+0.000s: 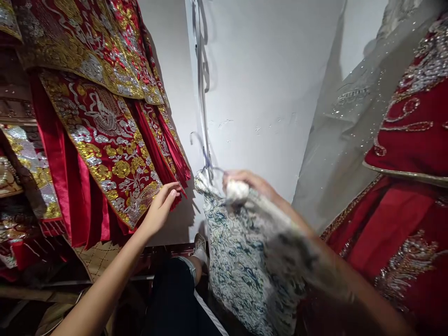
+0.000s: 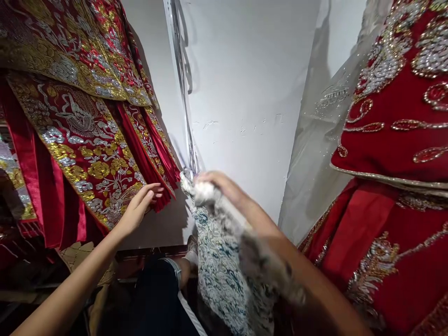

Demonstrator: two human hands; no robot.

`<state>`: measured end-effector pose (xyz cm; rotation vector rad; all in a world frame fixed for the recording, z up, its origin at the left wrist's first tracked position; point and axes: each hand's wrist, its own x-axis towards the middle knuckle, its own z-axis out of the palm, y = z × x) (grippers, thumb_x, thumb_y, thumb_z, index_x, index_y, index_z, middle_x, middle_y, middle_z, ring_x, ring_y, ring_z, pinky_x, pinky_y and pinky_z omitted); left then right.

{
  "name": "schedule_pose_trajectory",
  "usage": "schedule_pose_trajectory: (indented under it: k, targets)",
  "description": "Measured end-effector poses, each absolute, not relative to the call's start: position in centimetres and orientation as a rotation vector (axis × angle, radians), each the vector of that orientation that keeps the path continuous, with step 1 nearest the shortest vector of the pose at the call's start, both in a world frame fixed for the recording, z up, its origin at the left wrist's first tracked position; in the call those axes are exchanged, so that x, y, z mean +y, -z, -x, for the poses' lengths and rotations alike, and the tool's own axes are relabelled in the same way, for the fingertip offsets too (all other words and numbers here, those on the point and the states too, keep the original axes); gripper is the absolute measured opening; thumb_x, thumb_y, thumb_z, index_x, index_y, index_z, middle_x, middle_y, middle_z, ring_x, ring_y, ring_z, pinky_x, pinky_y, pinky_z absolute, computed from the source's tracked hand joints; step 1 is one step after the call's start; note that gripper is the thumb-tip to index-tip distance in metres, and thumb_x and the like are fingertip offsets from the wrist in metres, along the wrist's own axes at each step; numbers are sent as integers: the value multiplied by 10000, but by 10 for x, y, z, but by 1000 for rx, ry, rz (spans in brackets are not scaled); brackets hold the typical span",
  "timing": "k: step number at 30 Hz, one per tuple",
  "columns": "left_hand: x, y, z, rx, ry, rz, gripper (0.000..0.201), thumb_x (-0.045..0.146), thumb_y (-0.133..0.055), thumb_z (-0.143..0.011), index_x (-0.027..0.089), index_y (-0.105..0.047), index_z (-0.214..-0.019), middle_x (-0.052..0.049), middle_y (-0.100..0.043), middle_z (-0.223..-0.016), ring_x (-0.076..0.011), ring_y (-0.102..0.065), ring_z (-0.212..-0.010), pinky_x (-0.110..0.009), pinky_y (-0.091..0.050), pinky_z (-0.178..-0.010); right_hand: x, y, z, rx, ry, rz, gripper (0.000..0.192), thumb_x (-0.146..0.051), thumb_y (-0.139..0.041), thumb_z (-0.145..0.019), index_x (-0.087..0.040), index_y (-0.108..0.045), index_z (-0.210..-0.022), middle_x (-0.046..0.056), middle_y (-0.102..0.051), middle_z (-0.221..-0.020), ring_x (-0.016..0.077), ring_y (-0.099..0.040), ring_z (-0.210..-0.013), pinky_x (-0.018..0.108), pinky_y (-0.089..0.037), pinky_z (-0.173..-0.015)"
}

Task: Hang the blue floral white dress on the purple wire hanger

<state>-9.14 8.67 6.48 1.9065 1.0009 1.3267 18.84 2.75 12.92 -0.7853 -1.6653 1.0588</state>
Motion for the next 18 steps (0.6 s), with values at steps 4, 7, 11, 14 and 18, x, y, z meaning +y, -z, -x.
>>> schedule_pose_trajectory:
  k: [4, 7, 11, 14, 18]
  targets:
    - [46, -84, 65, 765, -1046, -1707, 501, 448, -559, -890, 233, -507, -1340, -133, -633, -1231, -241, -664, -994, -369, -542, -815, -5, -105, -138, -2236, -1008, 691, 348, -480, -610, -902, -176, -676, -745, -1, -592, -672, 139, -545, -638, 273, -430, -587]
    - [17, -86, 59, 811, -964, -1774, 411, 168, -669, -711, 226, -614, -1114, -89, -671, -1065, -236, -658, -956, -357, -540, -835, -10, -86, -121, -2417, -514, 624, 307, -459, -629, -900, -197, -695, -754, 6, -602, -674, 165, -539, -704, 306, -430, -684]
    - [-13, -90, 76, 895, -880, -2046, 492, 55, -523, -704, 272, -607, -1137, -54, -690, -1067, -234, -653, -1040, -379, -500, -968, 25, -78, -156, -2080, -169, 624, 167, -363, -634, -903, -231, -714, -968, 71, -687, -1000, 245, -567, -1033, 413, -415, -955]
    - [-15, -98, 92, 913, -888, -2166, 529, 40, -446, -730, 284, -537, -1191, -27, -717, -1010, -212, -685, -1006, -373, -495, -975, 50, -73, -198, -2008, -488, 833, 293, -451, -586, -923, -233, -696, -1084, 84, -660, -1167, 269, -555, -1145, 443, -395, -1019]
    - [20, -106, 99, 1077, -1192, -2243, 423, 50, -471, -717, 238, -494, -1095, -15, -708, -875, -199, -695, -831, -349, -542, -804, 46, -61, -221, -1936, -1381, 915, 458, -596, -526, -918, -173, -694, -866, 58, -691, -875, 208, -645, -831, 334, -505, -785]
